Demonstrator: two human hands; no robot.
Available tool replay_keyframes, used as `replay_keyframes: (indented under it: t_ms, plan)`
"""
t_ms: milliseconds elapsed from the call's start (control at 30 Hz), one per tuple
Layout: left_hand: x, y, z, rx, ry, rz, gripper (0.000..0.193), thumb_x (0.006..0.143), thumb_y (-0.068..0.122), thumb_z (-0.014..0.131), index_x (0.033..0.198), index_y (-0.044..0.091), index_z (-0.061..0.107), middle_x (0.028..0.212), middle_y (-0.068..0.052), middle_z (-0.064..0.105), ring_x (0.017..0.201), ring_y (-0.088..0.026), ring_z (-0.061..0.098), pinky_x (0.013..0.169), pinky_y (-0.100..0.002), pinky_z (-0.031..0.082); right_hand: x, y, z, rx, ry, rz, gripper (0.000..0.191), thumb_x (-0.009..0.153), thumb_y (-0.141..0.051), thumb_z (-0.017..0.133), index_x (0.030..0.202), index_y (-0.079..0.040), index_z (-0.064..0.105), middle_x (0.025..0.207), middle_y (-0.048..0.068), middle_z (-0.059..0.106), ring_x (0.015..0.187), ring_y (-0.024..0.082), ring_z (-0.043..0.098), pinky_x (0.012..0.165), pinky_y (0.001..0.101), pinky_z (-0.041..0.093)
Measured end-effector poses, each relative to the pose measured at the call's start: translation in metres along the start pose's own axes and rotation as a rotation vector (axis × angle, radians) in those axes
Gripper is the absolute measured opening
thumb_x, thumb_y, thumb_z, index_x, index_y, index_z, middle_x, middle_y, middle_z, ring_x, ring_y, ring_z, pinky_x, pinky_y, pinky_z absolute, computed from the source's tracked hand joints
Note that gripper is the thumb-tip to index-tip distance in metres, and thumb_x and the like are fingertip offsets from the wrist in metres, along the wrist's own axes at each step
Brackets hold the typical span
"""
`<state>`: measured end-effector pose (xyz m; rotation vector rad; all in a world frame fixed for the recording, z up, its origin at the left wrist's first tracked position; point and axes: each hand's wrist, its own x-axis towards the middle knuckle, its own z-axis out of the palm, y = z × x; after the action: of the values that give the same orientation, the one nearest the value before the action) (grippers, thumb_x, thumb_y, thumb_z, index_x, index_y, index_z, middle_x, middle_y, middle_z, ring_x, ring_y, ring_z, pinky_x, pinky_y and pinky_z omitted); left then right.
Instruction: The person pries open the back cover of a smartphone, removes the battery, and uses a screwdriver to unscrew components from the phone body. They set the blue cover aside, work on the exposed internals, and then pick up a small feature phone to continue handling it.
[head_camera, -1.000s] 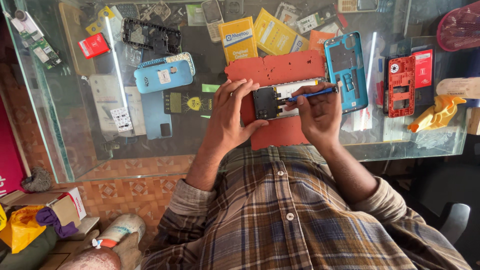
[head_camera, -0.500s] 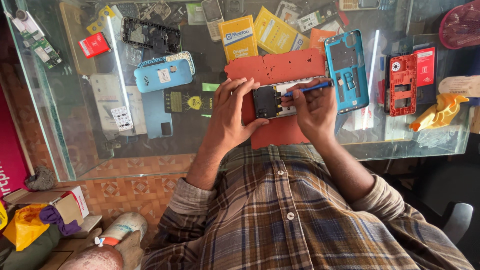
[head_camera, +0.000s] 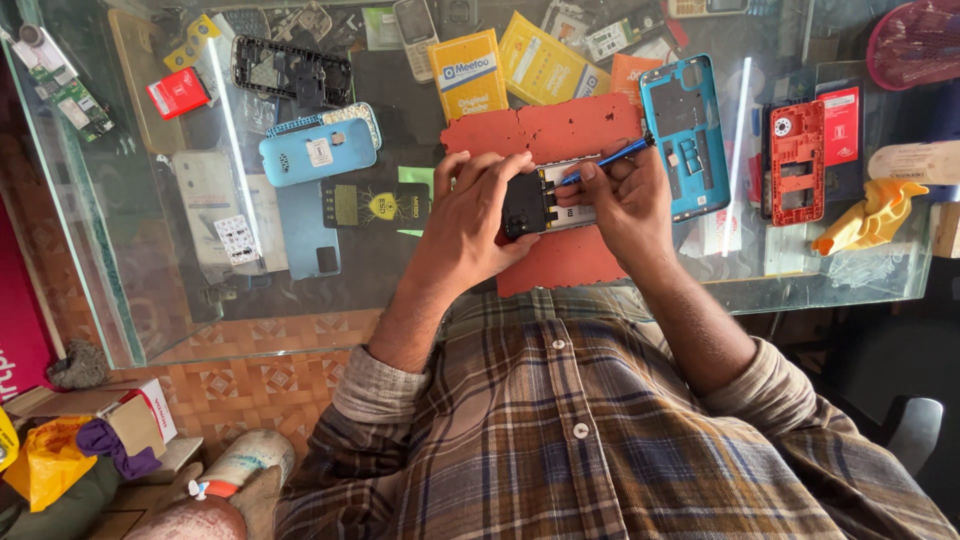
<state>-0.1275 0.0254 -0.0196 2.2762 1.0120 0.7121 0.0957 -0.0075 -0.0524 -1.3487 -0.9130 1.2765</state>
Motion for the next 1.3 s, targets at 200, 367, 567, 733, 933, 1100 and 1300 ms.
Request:
replay_keyframes:
  t_ms: [200, 367, 567, 733, 933, 1100, 1300]
  plan:
    - [0.006, 0.006, -0.001, -0.042, -0.054, -0.012, 0.087, 0.074, 0.013, 0.089, 0.146, 0.006, 0.04, 0.13, -0.003, 0.063, 0.125, -0.025, 0.057, 0.113, -0.045, 0.037, 0.0, -0.003, 0.0, 0.02, -0.013, 0.02, 0.023, 0.108, 0.0, 0.057, 0.126, 0.003, 0.044, 0.11, 0.016, 0.07, 0.091, 0.021, 0.075, 0.083, 0.0357, 0.066]
    - [0.008, 0.005, -0.003, -0.131, -0.045, -0.033, 0.091, 0.071, 0.011, 0.09, 0.146, 0.004, 0.038, 0.134, -0.01, 0.058, 0.127, -0.032, 0.054, 0.113, -0.045, 0.039, 0.0, 0.001, -0.001, 0.034, 0.001, 0.025, 0.023, 0.107, 0.0, 0.058, 0.125, 0.003, 0.044, 0.109, 0.016, 0.069, 0.091, 0.022, 0.075, 0.083, 0.0362, 0.067]
    - [0.012, 0.004, -0.001, -0.138, -0.058, -0.04, 0.095, 0.067, 0.009, 0.09, 0.145, 0.004, 0.037, 0.129, -0.008, 0.058, 0.125, -0.03, 0.053, 0.113, -0.047, 0.036, 0.0, 0.004, -0.003, 0.071, -0.012, 0.016, 0.023, 0.108, 0.0, 0.058, 0.126, 0.002, 0.043, 0.111, 0.017, 0.069, 0.093, 0.022, 0.075, 0.084, 0.0367, 0.067]
    - [0.018, 0.002, -0.001, -0.081, -0.111, -0.023, 0.099, 0.063, 0.014, 0.093, 0.145, 0.005, 0.037, 0.125, -0.008, 0.057, 0.12, -0.029, 0.054, 0.109, -0.047, 0.035, 0.0, 0.005, -0.003, 0.078, -0.016, 0.015, 0.023, 0.109, 0.0, 0.058, 0.124, 0.003, 0.042, 0.11, 0.018, 0.069, 0.092, 0.023, 0.075, 0.084, 0.0375, 0.067]
    - [0.028, 0.001, -0.004, -0.04, -0.169, 0.009, 0.102, 0.058, 0.02, 0.096, 0.14, 0.006, 0.038, 0.121, -0.007, 0.058, 0.116, -0.028, 0.054, 0.102, -0.046, 0.036, -0.001, 0.003, -0.002, 0.056, -0.019, 0.01, 0.025, 0.108, 0.0, 0.057, 0.127, 0.002, 0.043, 0.112, 0.017, 0.069, 0.093, 0.022, 0.074, 0.085, 0.0363, 0.067]
    - [0.036, 0.0, -0.002, -0.028, -0.227, -0.031, 0.103, 0.056, 0.023, 0.099, 0.138, 0.005, 0.038, 0.118, -0.007, 0.059, 0.113, -0.028, 0.055, 0.1, -0.047, 0.036, -0.002, 0.002, -0.001, 0.054, -0.013, 0.013, 0.025, 0.108, 0.0, 0.057, 0.128, 0.002, 0.042, 0.112, 0.017, 0.069, 0.093, 0.022, 0.074, 0.084, 0.0361, 0.066]
    - [0.038, 0.0, 0.0, -0.018, -0.243, -0.045, 0.105, 0.054, 0.023, 0.099, 0.138, 0.004, 0.039, 0.118, -0.009, 0.06, 0.115, -0.029, 0.054, 0.1, -0.046, 0.037, -0.001, 0.0, 0.0, 0.047, -0.013, 0.005, 0.026, 0.108, 0.0, 0.057, 0.128, 0.002, 0.041, 0.112, 0.018, 0.069, 0.094, 0.022, 0.074, 0.084, 0.0368, 0.066]
